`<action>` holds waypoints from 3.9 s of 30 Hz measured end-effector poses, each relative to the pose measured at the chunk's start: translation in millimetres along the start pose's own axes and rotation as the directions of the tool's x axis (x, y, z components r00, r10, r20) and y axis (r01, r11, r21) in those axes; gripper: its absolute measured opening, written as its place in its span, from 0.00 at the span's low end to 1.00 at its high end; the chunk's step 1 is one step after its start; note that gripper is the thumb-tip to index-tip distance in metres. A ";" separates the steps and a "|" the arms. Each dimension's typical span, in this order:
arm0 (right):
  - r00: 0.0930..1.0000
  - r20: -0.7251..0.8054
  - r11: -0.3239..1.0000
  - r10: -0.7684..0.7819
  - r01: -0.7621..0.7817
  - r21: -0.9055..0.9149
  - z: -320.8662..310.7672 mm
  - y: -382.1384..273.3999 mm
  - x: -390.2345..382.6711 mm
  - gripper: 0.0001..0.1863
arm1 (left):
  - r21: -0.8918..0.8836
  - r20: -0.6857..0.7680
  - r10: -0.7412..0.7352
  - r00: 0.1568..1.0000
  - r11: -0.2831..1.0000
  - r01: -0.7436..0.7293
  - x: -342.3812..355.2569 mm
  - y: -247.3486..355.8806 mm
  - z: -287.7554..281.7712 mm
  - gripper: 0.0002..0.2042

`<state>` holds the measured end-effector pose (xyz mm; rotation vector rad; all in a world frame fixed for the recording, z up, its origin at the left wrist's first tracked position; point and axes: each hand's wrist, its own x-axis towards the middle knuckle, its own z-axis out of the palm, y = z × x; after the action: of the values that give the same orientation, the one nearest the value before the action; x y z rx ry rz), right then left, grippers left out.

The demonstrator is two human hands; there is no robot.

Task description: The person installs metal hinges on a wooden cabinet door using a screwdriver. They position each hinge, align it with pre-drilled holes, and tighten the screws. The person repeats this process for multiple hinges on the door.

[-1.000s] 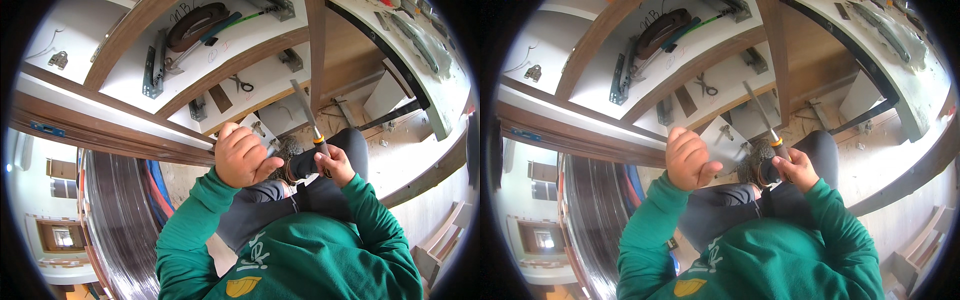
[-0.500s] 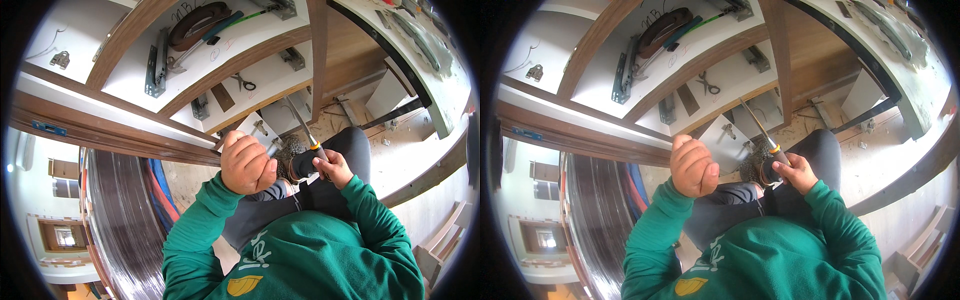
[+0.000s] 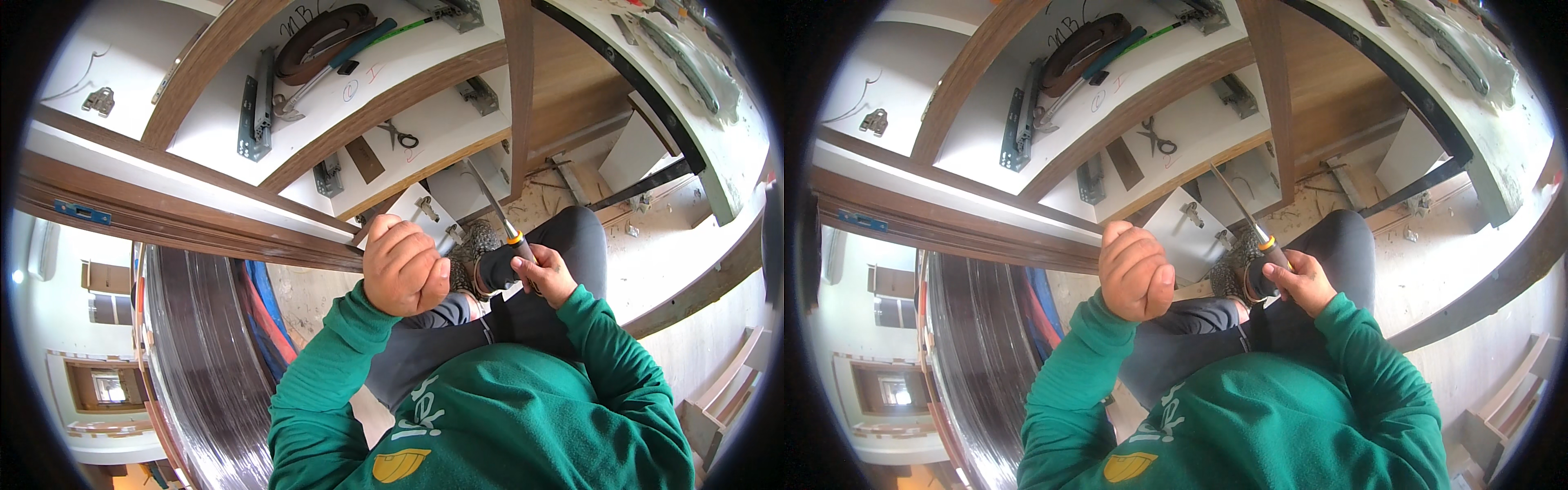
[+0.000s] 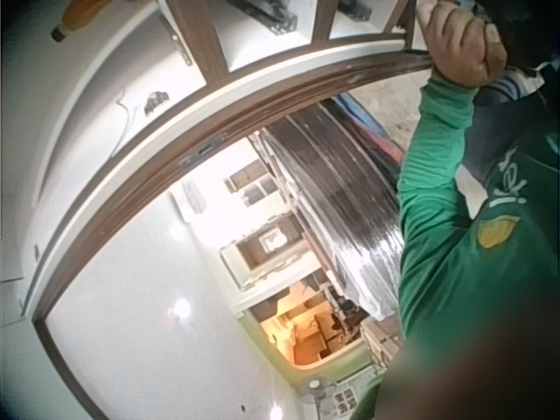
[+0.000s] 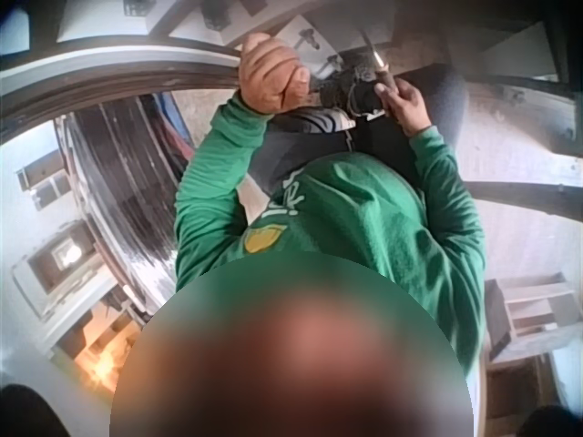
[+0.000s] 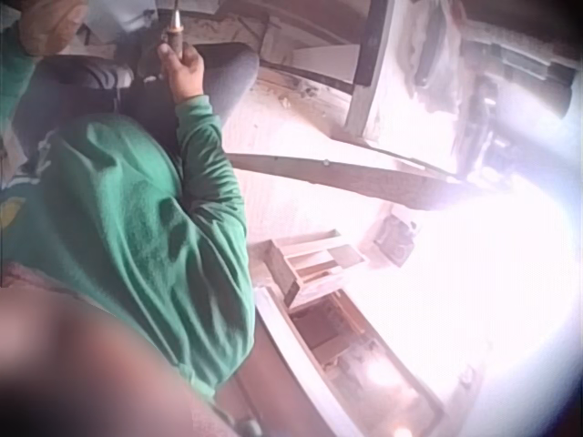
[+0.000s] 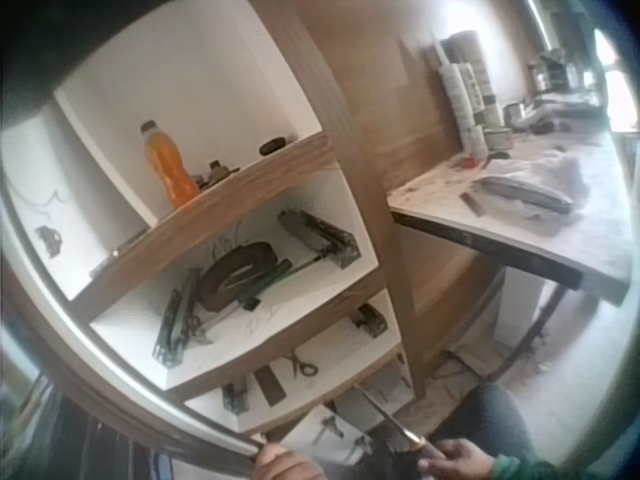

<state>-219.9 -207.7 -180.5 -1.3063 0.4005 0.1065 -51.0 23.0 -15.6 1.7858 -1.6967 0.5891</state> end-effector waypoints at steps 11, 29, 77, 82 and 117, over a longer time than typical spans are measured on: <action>1.000 0.008 1.000 0.023 -0.023 -0.006 -1.7 11.3 4.0 0.21 | -0.003 -0.041 -0.031 0.999 1.000 0.031 -3.4 -0.3 2.4 0.11; 0.998 -0.045 0.999 0.040 -0.041 -0.027 -3.6 7.5 3.6 0.21 | 0.121 0.088 -0.746 0.660 0.666 0.736 -147.8 -14.1 2.4 0.06; 0.967 -0.222 0.991 0.121 -0.131 -0.031 20.3 15.7 4.7 0.18 | -0.421 0.472 0.234 0.850 0.907 -0.015 109.0 151.1 -55.7 0.10; 0.994 -0.029 0.975 0.101 -0.105 -0.195 16.3 8.4 13.3 0.18 | -0.483 0.482 0.279 0.830 0.876 -0.014 103.9 147.2 -65.6 0.11; 0.995 0.014 0.972 0.095 -0.090 -0.217 10.1 20.1 9.8 0.22 | -0.336 0.526 0.150 0.837 0.941 0.043 148.4 146.1 -70.5 0.16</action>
<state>-214.6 -194.1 -200.3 -1.4996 0.4383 0.2494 -177.6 -37.0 153.9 1.7483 -2.0713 -0.2262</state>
